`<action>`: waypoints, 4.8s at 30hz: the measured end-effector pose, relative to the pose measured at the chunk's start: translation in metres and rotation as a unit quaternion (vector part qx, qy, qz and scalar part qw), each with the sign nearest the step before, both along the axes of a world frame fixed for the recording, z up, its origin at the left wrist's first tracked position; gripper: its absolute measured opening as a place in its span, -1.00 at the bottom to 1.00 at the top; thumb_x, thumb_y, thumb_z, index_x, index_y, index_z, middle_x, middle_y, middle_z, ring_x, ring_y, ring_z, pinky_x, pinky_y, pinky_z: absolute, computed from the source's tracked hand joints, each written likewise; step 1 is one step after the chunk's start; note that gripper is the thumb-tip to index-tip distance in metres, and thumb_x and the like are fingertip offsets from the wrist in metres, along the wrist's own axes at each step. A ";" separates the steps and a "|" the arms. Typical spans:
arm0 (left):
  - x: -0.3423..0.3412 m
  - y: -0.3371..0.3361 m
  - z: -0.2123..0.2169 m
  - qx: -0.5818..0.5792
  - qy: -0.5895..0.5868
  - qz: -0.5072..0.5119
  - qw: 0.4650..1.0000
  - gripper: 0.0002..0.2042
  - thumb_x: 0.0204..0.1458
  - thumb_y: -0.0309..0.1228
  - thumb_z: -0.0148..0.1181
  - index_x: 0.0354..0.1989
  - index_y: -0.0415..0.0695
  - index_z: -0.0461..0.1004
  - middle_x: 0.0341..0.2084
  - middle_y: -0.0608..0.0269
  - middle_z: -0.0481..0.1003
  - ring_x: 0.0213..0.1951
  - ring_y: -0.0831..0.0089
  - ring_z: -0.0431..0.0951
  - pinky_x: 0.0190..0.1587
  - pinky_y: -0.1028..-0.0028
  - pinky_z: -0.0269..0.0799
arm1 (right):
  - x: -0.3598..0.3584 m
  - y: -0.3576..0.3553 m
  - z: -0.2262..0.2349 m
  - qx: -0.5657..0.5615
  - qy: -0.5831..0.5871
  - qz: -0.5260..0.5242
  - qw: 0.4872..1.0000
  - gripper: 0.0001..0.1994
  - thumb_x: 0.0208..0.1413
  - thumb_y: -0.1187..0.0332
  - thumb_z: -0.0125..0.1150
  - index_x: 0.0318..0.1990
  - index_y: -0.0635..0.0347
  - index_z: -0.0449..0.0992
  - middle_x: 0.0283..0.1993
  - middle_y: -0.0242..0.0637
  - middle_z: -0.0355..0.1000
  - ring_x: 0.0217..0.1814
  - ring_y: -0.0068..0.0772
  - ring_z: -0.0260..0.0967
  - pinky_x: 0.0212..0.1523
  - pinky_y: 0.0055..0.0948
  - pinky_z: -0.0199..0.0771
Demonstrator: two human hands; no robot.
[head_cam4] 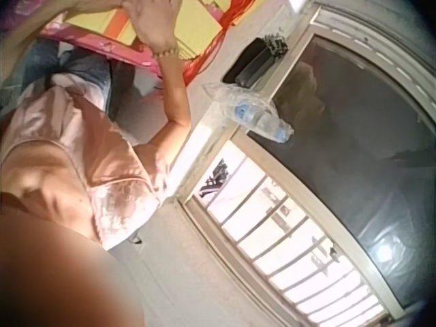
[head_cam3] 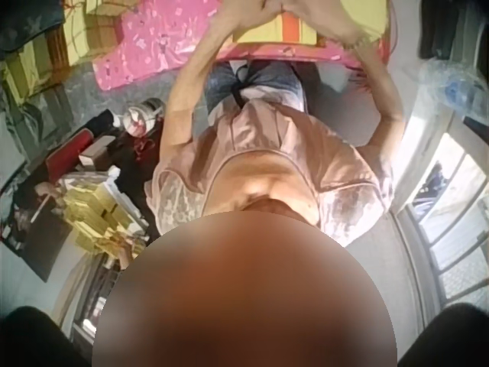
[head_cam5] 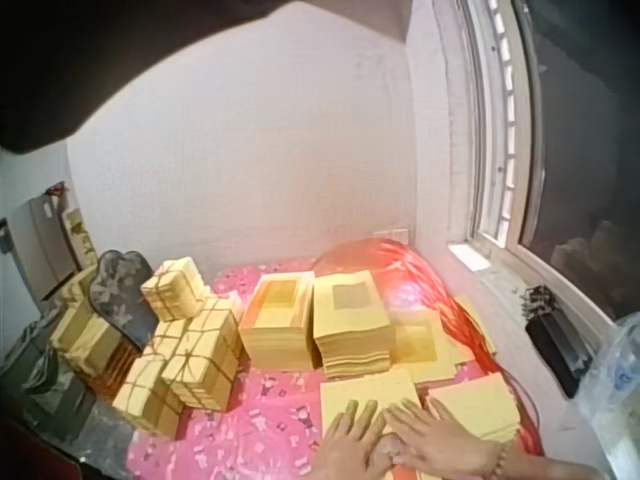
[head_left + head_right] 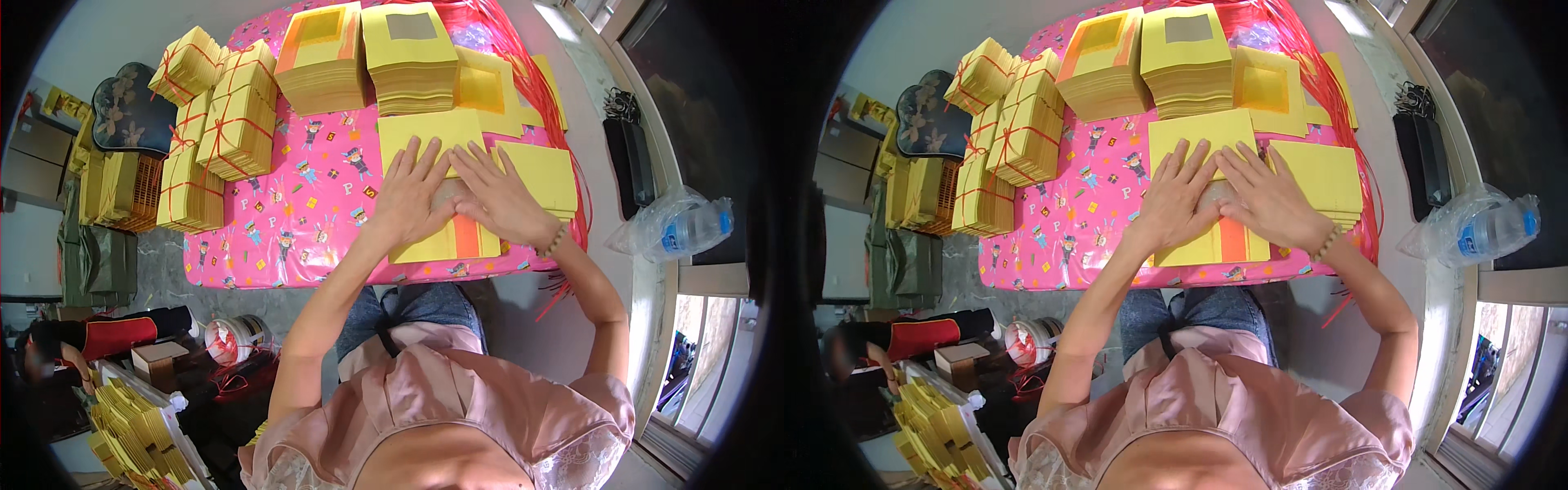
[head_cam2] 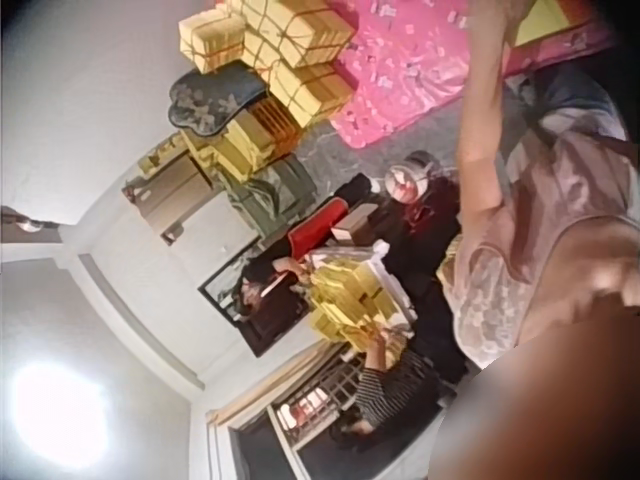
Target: Folding and tying stacks of yellow joss paper with red ribbons into bundles.
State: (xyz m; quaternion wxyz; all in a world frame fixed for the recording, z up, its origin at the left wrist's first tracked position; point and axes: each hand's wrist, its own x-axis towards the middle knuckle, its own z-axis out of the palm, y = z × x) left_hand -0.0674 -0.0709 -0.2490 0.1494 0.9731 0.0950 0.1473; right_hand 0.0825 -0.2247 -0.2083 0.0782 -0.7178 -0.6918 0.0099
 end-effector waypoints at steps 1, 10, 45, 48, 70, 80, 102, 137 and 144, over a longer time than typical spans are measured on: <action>0.000 0.000 0.000 0.005 -0.002 0.000 1.000 -0.28 0.15 0.05 0.01 0.42 -0.07 0.14 0.43 -0.03 0.05 0.45 -0.16 -0.08 0.43 -0.02 -0.10 | 0.000 -0.003 -0.003 -0.001 0.000 -0.002 1.000 -0.28 0.28 -0.01 0.00 0.44 0.28 0.04 0.52 -0.06 -0.01 0.59 -0.05 -0.18 0.50 0.11 -0.27; -0.007 0.014 0.006 -0.028 0.031 -0.005 0.999 -0.25 0.16 0.10 0.01 0.46 -0.04 0.07 0.46 -0.03 -0.03 0.48 -0.09 -0.14 0.45 0.01 -0.16 | 0.004 -0.010 -0.016 -0.006 0.036 0.003 0.999 -0.22 0.30 -0.14 -0.11 0.48 0.22 -0.04 0.57 -0.07 -0.18 0.63 -0.08 -0.35 0.52 0.10 -0.43; -0.014 0.031 0.015 -0.547 -0.258 0.182 0.776 -0.40 0.14 -0.51 0.17 0.35 -0.24 0.09 -0.29 0.19 0.52 -0.31 0.54 0.56 -0.37 0.54 0.55 | 0.009 0.011 -0.020 0.322 -0.014 0.018 0.947 -0.70 0.00 0.38 0.37 -0.07 0.14 0.58 -0.08 -0.25 0.52 0.00 -0.26 0.50 0.05 -0.24 0.51; -0.015 0.016 0.022 -0.573 -0.298 0.136 0.751 -0.42 0.15 -0.59 0.11 0.36 -0.21 0.10 -0.24 0.22 0.51 -0.25 0.54 0.58 -0.30 0.52 0.59 | 0.004 -0.001 -0.009 0.374 0.107 -0.102 0.916 -0.56 0.05 0.37 0.36 0.11 0.22 0.43 0.05 -0.15 0.43 0.10 -0.17 0.42 0.10 -0.24 0.45; 0.088 -0.055 0.039 -0.327 -0.095 0.062 0.938 -0.17 0.00 -0.30 0.34 0.35 -0.35 -0.04 -0.56 0.17 0.54 -0.51 0.38 0.57 -0.42 0.36 0.48 | 0.113 -0.111 -0.068 0.288 0.384 -0.324 0.815 -0.68 0.29 0.36 0.09 0.12 0.30 0.33 -0.34 -0.30 0.45 -0.33 -0.56 0.38 -0.23 -0.48 0.39; 0.094 -0.070 0.016 -0.044 -0.053 0.021 0.997 -0.34 -0.05 -0.31 0.34 0.24 -0.27 0.25 -0.39 0.03 0.52 -0.17 0.02 0.47 -0.02 0.09 0.31 | 0.118 -0.126 -0.105 0.211 0.397 -0.355 0.820 -0.73 0.29 0.34 0.07 0.07 0.26 0.34 -0.40 -0.36 0.35 -0.37 -0.55 0.27 -0.29 -0.43 0.31; 0.108 -0.081 0.000 -0.035 0.113 -0.154 0.981 -0.76 -0.03 -0.36 0.28 -0.15 0.04 0.68 -0.30 0.11 0.63 -0.20 0.09 0.62 -0.10 0.19 0.54 | 0.103 -0.128 -0.093 0.136 0.322 -0.387 0.853 -0.74 0.26 0.39 0.06 0.06 0.23 0.31 -0.27 -0.04 0.41 -0.25 -0.12 0.44 -0.16 -0.23 0.41; -0.070 -0.040 0.043 -0.200 -0.079 -0.005 0.977 -0.63 -0.11 -0.36 0.44 -0.07 -0.12 0.61 -0.28 0.12 0.51 -0.15 0.18 0.49 -0.08 0.29 0.42 | -0.007 -0.078 0.018 0.113 0.200 0.034 0.973 -0.70 0.02 0.23 0.35 -0.13 0.17 0.54 -0.12 -0.23 0.46 -0.01 -0.12 0.39 0.05 -0.18 0.36; -0.078 -0.043 0.028 -0.121 -0.070 -0.024 0.990 -0.54 -0.20 -0.32 0.52 -0.04 -0.06 0.60 -0.16 0.17 0.48 -0.07 0.20 0.43 -0.02 0.29 0.39 | -0.018 -0.073 -0.001 0.131 0.115 0.050 0.983 -0.67 -0.08 0.27 0.41 -0.14 0.13 0.54 -0.09 -0.27 0.44 -0.02 -0.15 0.38 0.02 -0.22 0.40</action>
